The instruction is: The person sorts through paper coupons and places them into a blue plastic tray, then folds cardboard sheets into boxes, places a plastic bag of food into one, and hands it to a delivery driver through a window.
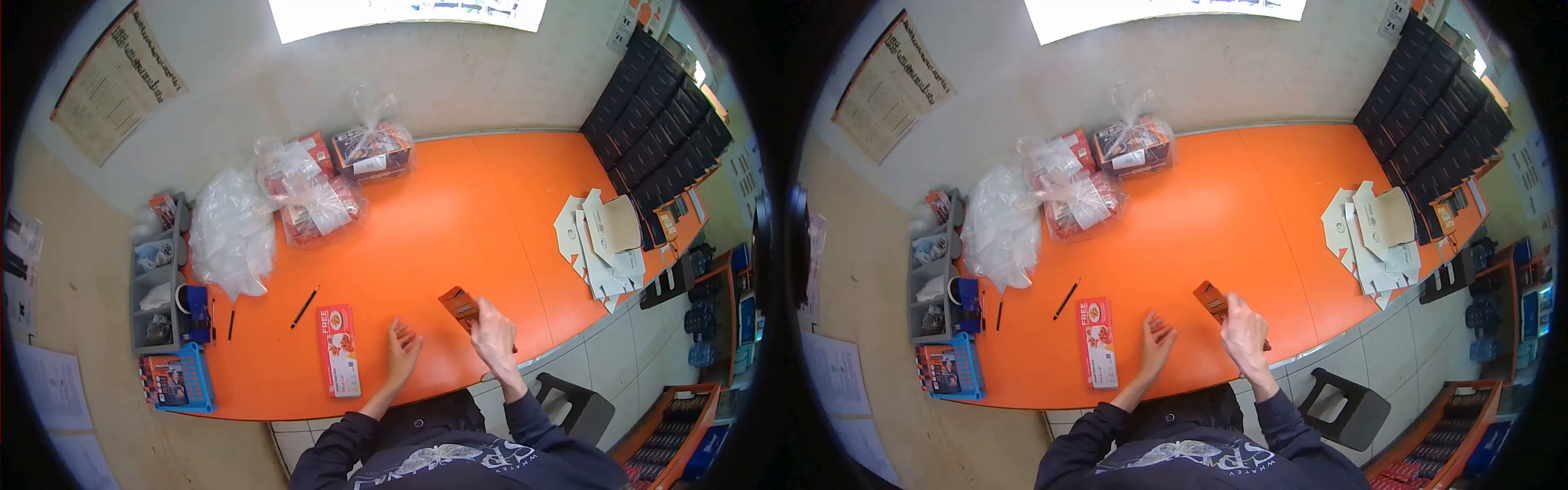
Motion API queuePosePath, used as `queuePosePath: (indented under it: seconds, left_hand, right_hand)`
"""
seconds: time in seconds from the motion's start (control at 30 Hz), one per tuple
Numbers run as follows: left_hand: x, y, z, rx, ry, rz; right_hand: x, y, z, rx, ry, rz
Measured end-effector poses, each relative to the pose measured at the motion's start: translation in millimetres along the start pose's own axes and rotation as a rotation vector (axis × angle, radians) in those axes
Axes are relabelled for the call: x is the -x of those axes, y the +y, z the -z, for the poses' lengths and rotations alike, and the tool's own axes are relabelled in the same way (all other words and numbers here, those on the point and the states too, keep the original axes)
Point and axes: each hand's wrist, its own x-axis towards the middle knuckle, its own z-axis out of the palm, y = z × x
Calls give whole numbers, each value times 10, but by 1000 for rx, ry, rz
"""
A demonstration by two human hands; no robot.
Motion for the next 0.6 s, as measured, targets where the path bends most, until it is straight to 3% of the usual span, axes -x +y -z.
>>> queuePosePath:
  seconds: [0.07, 0.17, 0.23, 0.33, 0.43, 0.47, 0.53, 0.6]
  left_hand:
    - [-62, 18, 26, -20, -22, 27]
    - [-187, -17, -22, -58, -74, 41]
    - [-45, 97, -186, -101, -103, 29]
    - [73, 609, -524, 167, -119, -296]
    - [268, 989, -573, -285, -66, -654]
    - [326, 1173, -644, -250, -41, -729]
    - [307, 972, -640, -206, -23, -755]
    - [199, 505, -523, -274, -26, -785]
  right_hand:
    - [-30, 101, -242, 152, 11, 102]
    - [-74, 254, -362, 77, 10, 153]
    - [-82, 261, -183, -202, -72, 115]
    - [-37, 245, 114, -767, -157, 127]
    - [77, 221, 184, -1156, -152, 190]
    - [103, 238, 127, -1236, -129, 232]
    - [148, 238, -26, -1369, -92, 242]
    - [243, 463, -472, -1218, -95, 186]
